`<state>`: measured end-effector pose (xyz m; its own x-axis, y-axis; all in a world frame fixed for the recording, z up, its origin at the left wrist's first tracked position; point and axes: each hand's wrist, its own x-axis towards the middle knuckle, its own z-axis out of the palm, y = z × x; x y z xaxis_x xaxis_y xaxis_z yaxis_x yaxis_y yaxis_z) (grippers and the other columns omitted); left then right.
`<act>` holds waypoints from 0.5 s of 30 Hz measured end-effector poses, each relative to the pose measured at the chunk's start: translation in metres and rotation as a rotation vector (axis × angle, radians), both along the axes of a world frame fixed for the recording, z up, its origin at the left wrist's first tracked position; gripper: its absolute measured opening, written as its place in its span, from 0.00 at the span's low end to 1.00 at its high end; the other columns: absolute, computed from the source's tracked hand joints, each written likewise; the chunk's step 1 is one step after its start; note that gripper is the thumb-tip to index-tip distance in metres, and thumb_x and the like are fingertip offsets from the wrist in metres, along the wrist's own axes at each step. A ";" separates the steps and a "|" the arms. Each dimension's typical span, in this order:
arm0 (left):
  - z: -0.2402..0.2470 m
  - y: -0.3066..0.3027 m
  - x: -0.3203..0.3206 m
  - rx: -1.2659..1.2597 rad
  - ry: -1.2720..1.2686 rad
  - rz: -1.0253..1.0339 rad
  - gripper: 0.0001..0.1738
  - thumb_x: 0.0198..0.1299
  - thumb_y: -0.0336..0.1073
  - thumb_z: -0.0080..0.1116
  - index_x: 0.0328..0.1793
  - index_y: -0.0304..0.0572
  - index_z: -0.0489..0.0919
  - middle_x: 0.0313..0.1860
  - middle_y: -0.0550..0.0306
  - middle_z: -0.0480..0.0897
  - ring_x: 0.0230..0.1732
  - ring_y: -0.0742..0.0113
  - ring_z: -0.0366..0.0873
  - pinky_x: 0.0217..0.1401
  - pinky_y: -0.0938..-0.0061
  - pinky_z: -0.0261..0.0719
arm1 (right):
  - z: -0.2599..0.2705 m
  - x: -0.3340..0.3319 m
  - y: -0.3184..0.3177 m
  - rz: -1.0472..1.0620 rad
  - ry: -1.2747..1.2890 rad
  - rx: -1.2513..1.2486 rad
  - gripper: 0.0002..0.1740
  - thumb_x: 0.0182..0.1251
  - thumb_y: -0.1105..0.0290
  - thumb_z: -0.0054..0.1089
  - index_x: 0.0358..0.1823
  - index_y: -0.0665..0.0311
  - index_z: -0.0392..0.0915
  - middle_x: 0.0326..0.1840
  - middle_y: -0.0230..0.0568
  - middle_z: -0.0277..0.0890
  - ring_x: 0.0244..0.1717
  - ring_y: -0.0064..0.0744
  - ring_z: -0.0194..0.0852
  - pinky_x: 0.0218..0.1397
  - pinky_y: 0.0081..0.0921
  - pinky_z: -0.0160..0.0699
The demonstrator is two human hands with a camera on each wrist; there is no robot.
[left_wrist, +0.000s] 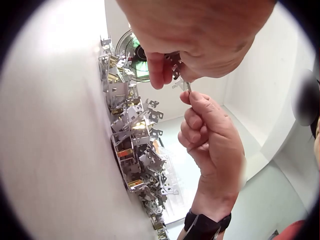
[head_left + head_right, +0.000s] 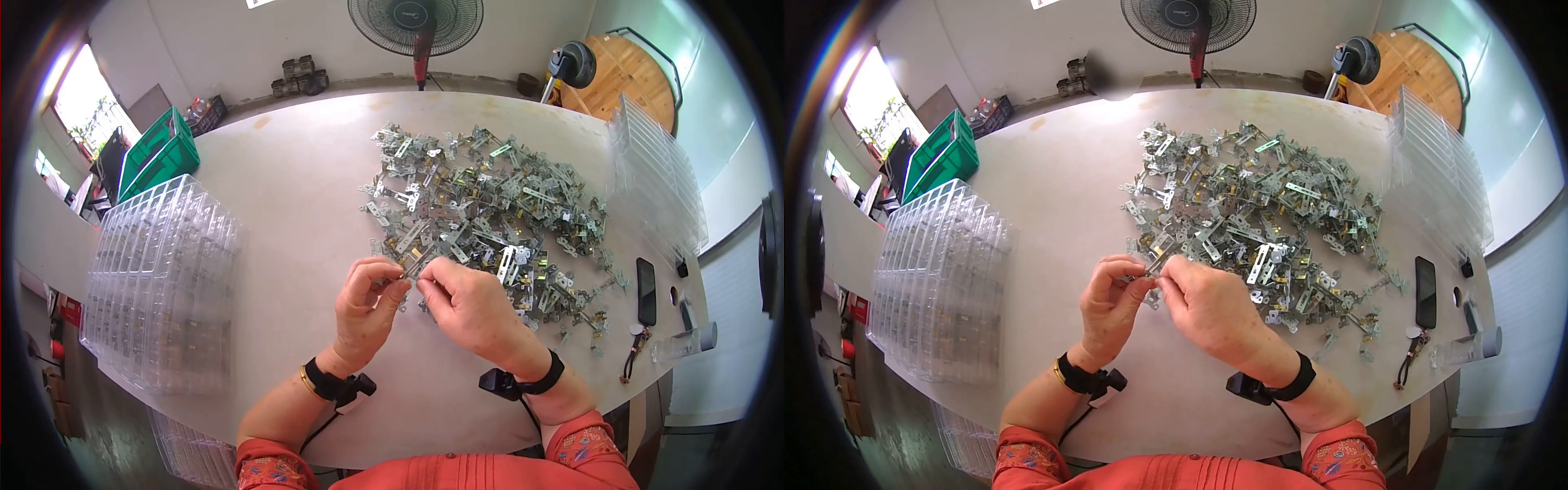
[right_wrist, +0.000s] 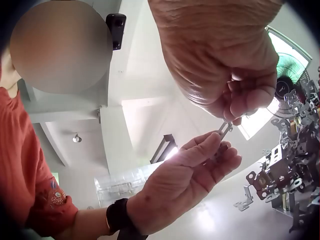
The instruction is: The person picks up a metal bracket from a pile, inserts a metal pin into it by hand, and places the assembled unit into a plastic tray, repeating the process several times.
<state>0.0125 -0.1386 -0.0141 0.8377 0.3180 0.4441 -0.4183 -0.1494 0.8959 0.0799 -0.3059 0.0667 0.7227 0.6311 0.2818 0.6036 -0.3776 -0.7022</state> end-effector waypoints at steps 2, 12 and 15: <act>-0.002 -0.002 0.000 -0.035 -0.013 -0.004 0.12 0.67 0.18 0.62 0.53 0.34 0.76 0.54 0.55 0.75 0.50 0.71 0.82 0.54 0.77 0.83 | -0.001 0.000 0.000 0.071 0.079 0.024 0.05 0.73 0.70 0.58 0.42 0.64 0.75 0.32 0.50 0.81 0.32 0.56 0.82 0.33 0.44 0.78; -0.003 -0.002 0.001 -0.025 -0.043 0.013 0.10 0.69 0.21 0.61 0.51 0.37 0.73 0.52 0.56 0.76 0.48 0.75 0.79 0.49 0.80 0.81 | 0.005 -0.004 0.003 0.013 0.090 0.012 0.04 0.73 0.71 0.59 0.42 0.63 0.75 0.29 0.52 0.80 0.30 0.56 0.81 0.32 0.43 0.75; -0.003 0.002 0.006 -0.147 -0.040 0.027 0.09 0.71 0.22 0.58 0.53 0.35 0.71 0.49 0.54 0.78 0.47 0.72 0.82 0.53 0.76 0.84 | 0.005 -0.004 0.003 0.008 0.127 0.049 0.04 0.74 0.72 0.59 0.43 0.64 0.76 0.25 0.49 0.77 0.25 0.48 0.79 0.29 0.36 0.73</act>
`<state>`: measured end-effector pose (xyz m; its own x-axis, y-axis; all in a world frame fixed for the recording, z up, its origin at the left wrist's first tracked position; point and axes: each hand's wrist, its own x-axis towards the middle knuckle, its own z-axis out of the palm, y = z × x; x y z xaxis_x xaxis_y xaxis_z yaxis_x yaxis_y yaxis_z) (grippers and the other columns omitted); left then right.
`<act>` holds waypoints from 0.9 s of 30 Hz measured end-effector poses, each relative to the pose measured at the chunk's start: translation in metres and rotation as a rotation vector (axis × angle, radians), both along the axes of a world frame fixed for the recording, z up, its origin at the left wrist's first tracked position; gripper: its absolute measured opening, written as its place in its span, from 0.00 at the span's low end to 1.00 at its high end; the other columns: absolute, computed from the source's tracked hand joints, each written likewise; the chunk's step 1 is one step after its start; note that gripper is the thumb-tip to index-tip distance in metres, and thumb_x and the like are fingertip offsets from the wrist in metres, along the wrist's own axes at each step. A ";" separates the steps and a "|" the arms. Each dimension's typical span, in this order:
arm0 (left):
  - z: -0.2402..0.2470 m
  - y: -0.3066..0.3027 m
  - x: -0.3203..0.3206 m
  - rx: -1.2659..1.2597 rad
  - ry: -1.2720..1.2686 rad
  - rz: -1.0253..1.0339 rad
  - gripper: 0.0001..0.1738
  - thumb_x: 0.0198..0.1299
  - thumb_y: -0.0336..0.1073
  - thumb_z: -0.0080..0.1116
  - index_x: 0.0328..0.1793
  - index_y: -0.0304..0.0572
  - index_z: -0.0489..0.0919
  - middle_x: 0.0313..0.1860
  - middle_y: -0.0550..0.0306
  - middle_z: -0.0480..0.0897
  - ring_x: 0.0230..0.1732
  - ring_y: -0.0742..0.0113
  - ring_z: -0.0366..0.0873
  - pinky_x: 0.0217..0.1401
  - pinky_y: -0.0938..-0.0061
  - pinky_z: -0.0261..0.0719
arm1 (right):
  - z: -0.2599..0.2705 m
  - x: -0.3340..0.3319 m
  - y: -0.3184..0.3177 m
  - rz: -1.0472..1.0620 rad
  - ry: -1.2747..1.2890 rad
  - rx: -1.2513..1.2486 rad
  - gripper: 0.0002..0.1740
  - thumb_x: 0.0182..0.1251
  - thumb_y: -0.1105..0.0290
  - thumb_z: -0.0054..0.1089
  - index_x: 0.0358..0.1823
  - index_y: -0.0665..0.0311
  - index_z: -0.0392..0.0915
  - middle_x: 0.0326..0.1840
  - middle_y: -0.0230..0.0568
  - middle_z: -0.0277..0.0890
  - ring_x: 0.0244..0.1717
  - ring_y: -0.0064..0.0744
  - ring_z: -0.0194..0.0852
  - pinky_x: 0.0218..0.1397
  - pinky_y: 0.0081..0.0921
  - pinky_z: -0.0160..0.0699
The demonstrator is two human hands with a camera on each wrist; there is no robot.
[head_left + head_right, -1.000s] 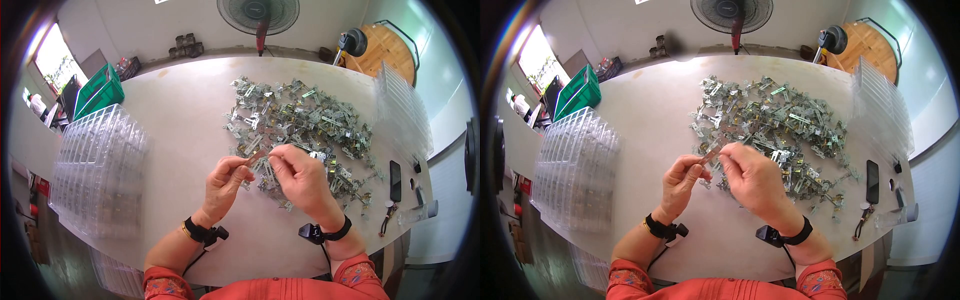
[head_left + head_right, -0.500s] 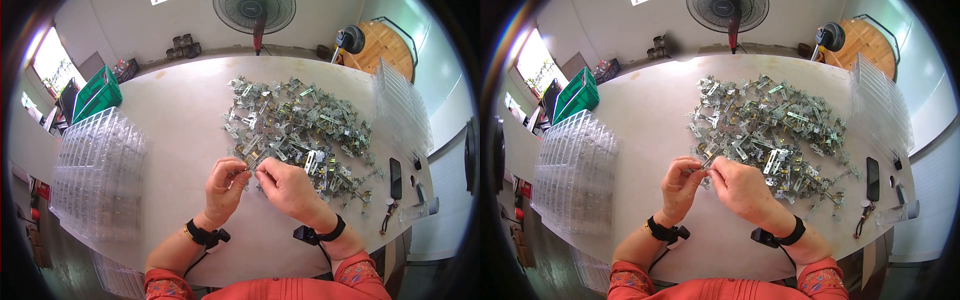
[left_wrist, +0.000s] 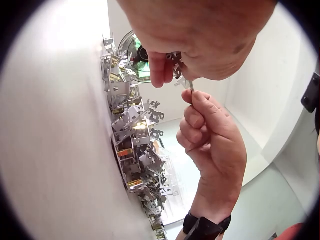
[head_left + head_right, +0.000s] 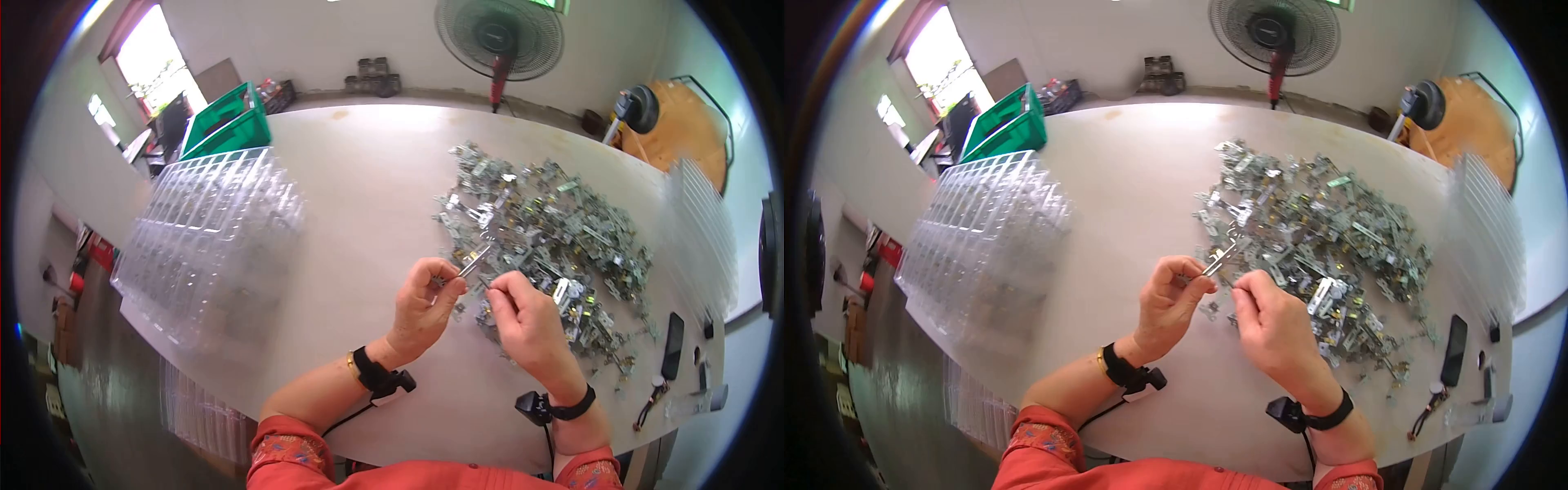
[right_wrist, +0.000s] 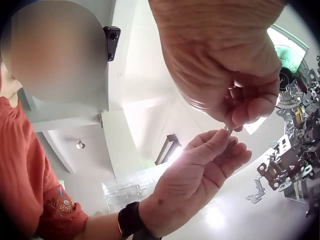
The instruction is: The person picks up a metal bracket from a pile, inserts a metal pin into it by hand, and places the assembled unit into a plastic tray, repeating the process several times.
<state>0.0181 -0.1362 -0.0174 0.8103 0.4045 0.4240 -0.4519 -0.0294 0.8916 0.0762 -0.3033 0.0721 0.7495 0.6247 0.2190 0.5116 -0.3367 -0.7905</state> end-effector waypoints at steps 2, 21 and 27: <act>0.003 0.006 0.000 -0.042 0.061 0.047 0.08 0.72 0.24 0.58 0.53 0.35 0.71 0.46 0.55 0.79 0.46 0.71 0.83 0.53 0.76 0.85 | 0.000 -0.001 0.000 0.070 0.148 0.020 0.04 0.75 0.72 0.57 0.43 0.65 0.76 0.23 0.43 0.76 0.23 0.34 0.76 0.29 0.29 0.72; -0.012 0.046 0.018 -0.353 0.382 0.192 0.11 0.74 0.34 0.57 0.51 0.33 0.71 0.40 0.53 0.81 0.38 0.68 0.85 0.43 0.71 0.90 | -0.050 -0.031 0.027 0.692 0.604 -0.437 0.12 0.77 0.64 0.52 0.43 0.67 0.77 0.28 0.39 0.80 0.29 0.30 0.82 0.35 0.29 0.79; -0.019 0.050 0.017 -0.402 0.440 0.063 0.14 0.74 0.35 0.59 0.52 0.32 0.70 0.40 0.53 0.80 0.38 0.67 0.85 0.41 0.70 0.90 | -0.062 -0.022 0.025 0.677 0.836 -0.391 0.13 0.80 0.62 0.53 0.47 0.66 0.77 0.33 0.35 0.82 0.30 0.24 0.82 0.34 0.25 0.82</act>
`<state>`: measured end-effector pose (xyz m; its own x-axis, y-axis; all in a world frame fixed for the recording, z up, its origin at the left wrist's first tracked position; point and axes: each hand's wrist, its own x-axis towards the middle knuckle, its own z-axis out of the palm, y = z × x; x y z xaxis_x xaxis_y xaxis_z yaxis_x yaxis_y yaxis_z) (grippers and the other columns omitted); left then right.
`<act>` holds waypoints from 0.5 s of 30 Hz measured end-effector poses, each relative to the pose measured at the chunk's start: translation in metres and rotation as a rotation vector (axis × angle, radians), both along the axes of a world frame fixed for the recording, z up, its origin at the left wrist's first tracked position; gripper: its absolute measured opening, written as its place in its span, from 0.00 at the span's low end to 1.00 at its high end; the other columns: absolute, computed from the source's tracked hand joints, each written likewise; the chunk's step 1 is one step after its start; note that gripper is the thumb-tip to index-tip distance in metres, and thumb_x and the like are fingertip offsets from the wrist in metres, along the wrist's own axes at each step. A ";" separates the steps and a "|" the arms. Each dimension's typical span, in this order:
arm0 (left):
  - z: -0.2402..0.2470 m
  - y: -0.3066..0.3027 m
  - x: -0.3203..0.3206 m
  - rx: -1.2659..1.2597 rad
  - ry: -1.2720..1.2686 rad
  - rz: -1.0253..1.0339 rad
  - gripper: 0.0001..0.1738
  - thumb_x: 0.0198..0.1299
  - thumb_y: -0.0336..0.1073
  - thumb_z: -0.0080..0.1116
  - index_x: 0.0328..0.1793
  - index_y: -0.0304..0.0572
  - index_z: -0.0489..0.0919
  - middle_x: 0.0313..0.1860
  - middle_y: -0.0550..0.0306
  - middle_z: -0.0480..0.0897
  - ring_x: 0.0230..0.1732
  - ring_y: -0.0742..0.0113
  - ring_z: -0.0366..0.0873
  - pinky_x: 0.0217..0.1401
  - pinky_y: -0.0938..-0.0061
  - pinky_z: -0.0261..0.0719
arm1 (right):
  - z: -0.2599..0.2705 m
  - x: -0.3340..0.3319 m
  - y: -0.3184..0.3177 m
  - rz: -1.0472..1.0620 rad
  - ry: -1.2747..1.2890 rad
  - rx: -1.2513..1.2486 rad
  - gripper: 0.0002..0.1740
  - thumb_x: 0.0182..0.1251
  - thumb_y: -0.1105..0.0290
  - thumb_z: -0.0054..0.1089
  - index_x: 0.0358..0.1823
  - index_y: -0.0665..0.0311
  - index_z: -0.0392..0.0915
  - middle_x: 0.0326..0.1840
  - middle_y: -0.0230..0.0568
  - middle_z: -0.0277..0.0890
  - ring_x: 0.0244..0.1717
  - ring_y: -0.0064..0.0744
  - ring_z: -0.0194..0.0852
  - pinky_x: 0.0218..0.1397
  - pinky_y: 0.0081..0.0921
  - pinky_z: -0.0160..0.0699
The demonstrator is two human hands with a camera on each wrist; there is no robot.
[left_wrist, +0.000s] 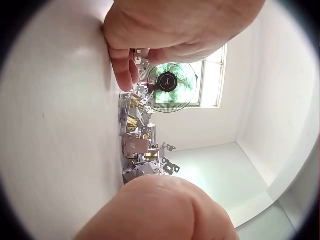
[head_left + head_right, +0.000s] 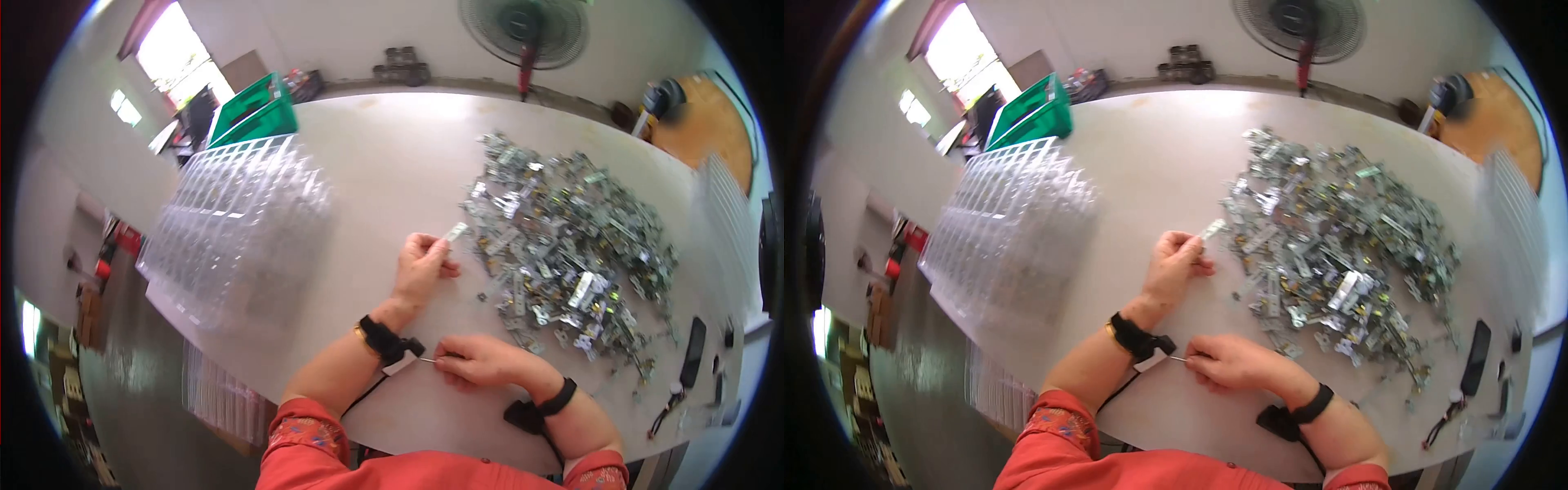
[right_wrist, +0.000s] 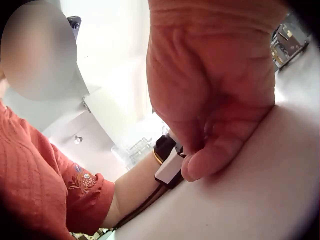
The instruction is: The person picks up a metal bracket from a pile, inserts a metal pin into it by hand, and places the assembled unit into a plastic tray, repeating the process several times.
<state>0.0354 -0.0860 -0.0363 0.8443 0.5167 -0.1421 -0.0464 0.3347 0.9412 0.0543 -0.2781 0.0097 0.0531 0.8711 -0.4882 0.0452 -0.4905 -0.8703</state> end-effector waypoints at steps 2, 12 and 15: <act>0.006 -0.001 0.000 0.067 0.041 0.035 0.13 0.73 0.34 0.60 0.52 0.32 0.70 0.40 0.53 0.80 0.36 0.68 0.85 0.39 0.72 0.91 | -0.002 0.003 0.001 0.089 0.030 0.015 0.14 0.81 0.60 0.51 0.47 0.66 0.76 0.34 0.35 0.81 0.30 0.25 0.82 0.35 0.25 0.82; 0.034 0.002 -0.004 0.464 0.337 -0.057 0.15 0.69 0.38 0.64 0.50 0.35 0.73 0.34 0.56 0.81 0.27 0.73 0.83 0.22 0.79 0.82 | -0.010 0.004 -0.007 0.076 0.052 0.149 0.13 0.78 0.64 0.49 0.45 0.69 0.74 0.34 0.40 0.81 0.30 0.31 0.84 0.33 0.30 0.86; 0.047 -0.002 -0.007 0.682 0.470 0.007 0.15 0.67 0.39 0.65 0.47 0.35 0.77 0.33 0.57 0.82 0.28 0.73 0.83 0.24 0.77 0.80 | -0.012 0.005 -0.008 0.074 0.054 0.162 0.13 0.78 0.65 0.49 0.45 0.70 0.74 0.34 0.41 0.81 0.30 0.31 0.84 0.33 0.30 0.87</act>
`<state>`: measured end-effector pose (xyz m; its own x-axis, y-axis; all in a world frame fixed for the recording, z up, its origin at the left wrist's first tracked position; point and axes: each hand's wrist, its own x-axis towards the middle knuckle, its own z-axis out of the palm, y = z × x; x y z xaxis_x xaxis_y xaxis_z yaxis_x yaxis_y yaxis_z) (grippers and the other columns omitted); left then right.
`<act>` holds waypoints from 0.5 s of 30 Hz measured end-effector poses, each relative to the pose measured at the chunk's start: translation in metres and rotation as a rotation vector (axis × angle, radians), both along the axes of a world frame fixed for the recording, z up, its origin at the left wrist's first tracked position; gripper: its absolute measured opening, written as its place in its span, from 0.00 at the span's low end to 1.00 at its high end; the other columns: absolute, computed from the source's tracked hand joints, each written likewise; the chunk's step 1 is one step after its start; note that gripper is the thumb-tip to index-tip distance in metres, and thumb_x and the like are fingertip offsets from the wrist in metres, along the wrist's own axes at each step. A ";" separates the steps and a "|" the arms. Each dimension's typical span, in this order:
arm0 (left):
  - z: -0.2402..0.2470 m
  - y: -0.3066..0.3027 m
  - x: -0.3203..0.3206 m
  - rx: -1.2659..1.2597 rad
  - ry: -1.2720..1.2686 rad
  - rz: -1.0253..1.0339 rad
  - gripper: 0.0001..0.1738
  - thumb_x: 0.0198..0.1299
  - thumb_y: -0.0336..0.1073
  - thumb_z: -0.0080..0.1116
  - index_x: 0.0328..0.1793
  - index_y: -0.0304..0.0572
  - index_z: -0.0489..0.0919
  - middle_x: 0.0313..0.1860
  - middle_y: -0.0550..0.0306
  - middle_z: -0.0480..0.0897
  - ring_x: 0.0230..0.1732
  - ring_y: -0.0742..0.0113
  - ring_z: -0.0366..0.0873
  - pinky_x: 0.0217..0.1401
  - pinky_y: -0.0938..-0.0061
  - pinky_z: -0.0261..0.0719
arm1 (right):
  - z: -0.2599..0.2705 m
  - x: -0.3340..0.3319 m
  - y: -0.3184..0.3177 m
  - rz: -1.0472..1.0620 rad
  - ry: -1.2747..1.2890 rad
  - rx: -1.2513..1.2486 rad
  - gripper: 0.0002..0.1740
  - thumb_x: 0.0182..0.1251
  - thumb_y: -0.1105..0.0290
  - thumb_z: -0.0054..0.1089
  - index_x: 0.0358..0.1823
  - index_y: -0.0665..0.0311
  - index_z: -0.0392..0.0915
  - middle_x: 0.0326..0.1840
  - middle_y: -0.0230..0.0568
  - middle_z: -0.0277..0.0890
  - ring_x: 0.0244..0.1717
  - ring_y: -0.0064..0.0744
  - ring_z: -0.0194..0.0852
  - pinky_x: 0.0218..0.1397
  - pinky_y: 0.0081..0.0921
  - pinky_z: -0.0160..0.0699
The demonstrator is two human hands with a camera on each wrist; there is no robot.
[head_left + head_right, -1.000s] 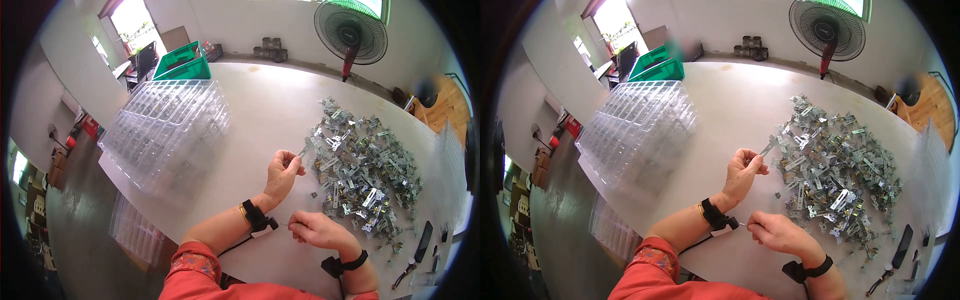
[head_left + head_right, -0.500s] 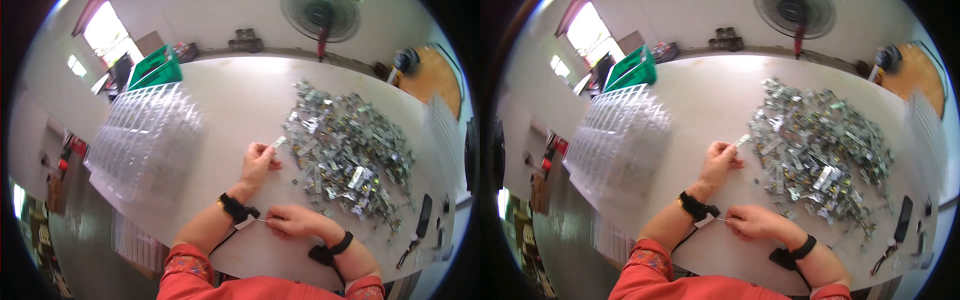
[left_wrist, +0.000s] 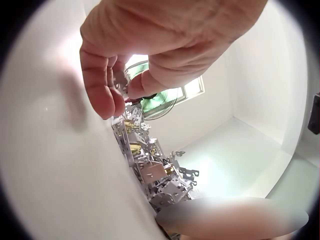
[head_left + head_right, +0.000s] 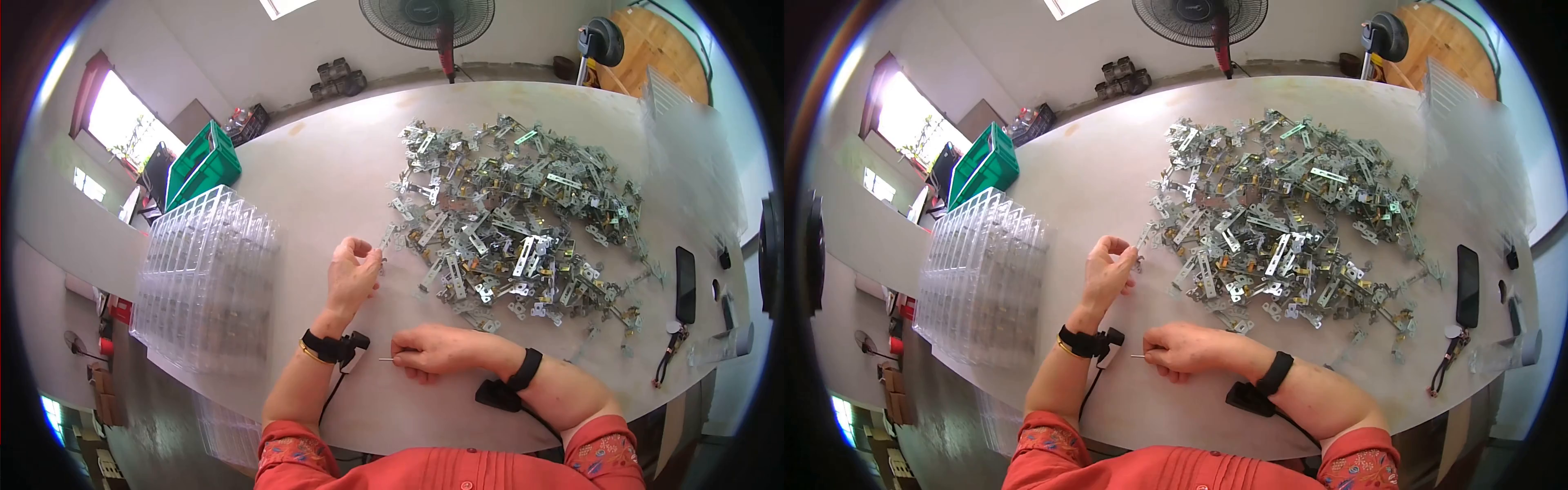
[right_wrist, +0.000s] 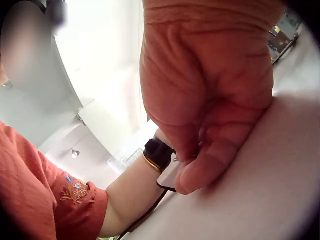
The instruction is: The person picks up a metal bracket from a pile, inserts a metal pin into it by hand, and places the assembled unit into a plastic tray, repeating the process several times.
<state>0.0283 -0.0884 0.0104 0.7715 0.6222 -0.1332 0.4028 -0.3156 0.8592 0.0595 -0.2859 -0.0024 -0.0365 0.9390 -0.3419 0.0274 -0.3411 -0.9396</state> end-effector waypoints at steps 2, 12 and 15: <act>-0.022 0.018 0.004 0.214 -0.061 -0.058 0.16 0.65 0.40 0.65 0.46 0.33 0.78 0.37 0.52 0.81 0.31 0.64 0.83 0.31 0.69 0.81 | -0.001 0.000 0.000 -0.007 0.011 0.006 0.13 0.78 0.65 0.49 0.45 0.70 0.74 0.34 0.41 0.81 0.30 0.31 0.84 0.33 0.30 0.87; -0.037 0.025 0.022 0.496 -0.074 -0.164 0.15 0.60 0.40 0.64 0.37 0.30 0.81 0.31 0.41 0.84 0.36 0.49 0.84 0.42 0.60 0.82 | -0.017 -0.001 0.002 -0.011 0.067 0.003 0.13 0.80 0.63 0.51 0.46 0.68 0.76 0.33 0.38 0.82 0.32 0.28 0.84 0.36 0.26 0.85; -0.033 0.026 0.020 0.505 -0.079 -0.139 0.15 0.60 0.38 0.63 0.34 0.29 0.82 0.27 0.43 0.85 0.32 0.53 0.85 0.39 0.63 0.83 | -0.007 -0.001 0.001 -0.016 0.029 0.014 0.12 0.79 0.66 0.52 0.45 0.70 0.75 0.33 0.40 0.82 0.31 0.30 0.85 0.35 0.27 0.86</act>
<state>0.0482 -0.0626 -0.0225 0.8470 0.4845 0.2187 0.2676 -0.7442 0.6120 0.0586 -0.2851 -0.0092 -0.0313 0.9442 -0.3278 -0.0052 -0.3281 -0.9446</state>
